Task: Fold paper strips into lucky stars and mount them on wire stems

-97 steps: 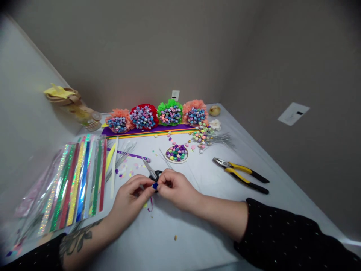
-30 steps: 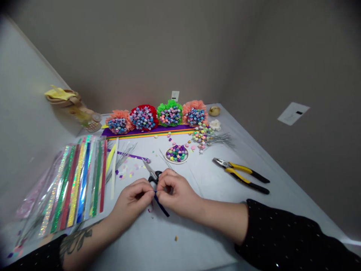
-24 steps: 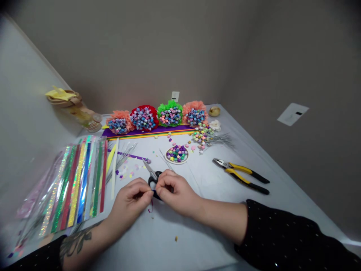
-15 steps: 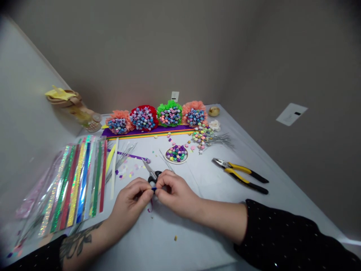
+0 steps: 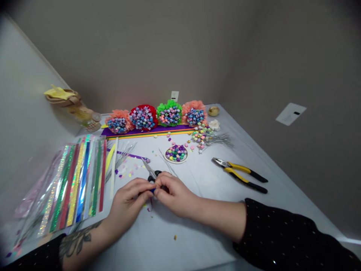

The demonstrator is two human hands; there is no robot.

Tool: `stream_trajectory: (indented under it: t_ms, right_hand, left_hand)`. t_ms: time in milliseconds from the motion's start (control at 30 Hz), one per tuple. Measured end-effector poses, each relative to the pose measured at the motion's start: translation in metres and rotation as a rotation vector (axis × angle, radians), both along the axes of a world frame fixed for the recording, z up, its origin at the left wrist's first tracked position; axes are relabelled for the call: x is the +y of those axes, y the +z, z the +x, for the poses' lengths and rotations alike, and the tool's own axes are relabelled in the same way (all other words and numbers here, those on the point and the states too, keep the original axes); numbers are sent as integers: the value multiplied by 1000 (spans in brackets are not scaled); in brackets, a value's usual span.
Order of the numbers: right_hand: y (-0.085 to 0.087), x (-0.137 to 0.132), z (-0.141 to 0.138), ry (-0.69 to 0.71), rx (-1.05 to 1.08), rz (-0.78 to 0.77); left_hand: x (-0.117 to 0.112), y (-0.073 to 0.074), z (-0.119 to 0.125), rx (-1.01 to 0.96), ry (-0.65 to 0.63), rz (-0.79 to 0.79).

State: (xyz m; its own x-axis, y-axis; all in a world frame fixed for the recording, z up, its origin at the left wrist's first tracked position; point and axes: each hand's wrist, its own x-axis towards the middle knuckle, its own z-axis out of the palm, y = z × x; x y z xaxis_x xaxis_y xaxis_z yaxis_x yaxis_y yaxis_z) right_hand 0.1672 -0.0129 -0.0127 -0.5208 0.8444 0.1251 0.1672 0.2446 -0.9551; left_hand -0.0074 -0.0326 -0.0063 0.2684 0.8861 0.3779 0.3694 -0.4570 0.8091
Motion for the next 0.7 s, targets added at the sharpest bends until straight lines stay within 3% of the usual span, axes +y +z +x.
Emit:
stream_trajectory:
  t_ms: [300, 567, 700]
  right_hand:
    - [2, 0, 0, -36, -30, 53]
    - [3, -1, 4, -50, -128, 276]
    - [4, -3, 5, -99, -182, 353]
  left_hand:
    - [-1, 2, 1, 14, 37, -99]
    - [-2, 0, 3, 14, 65, -398]
    - [-3, 1, 5, -30, 49, -474]
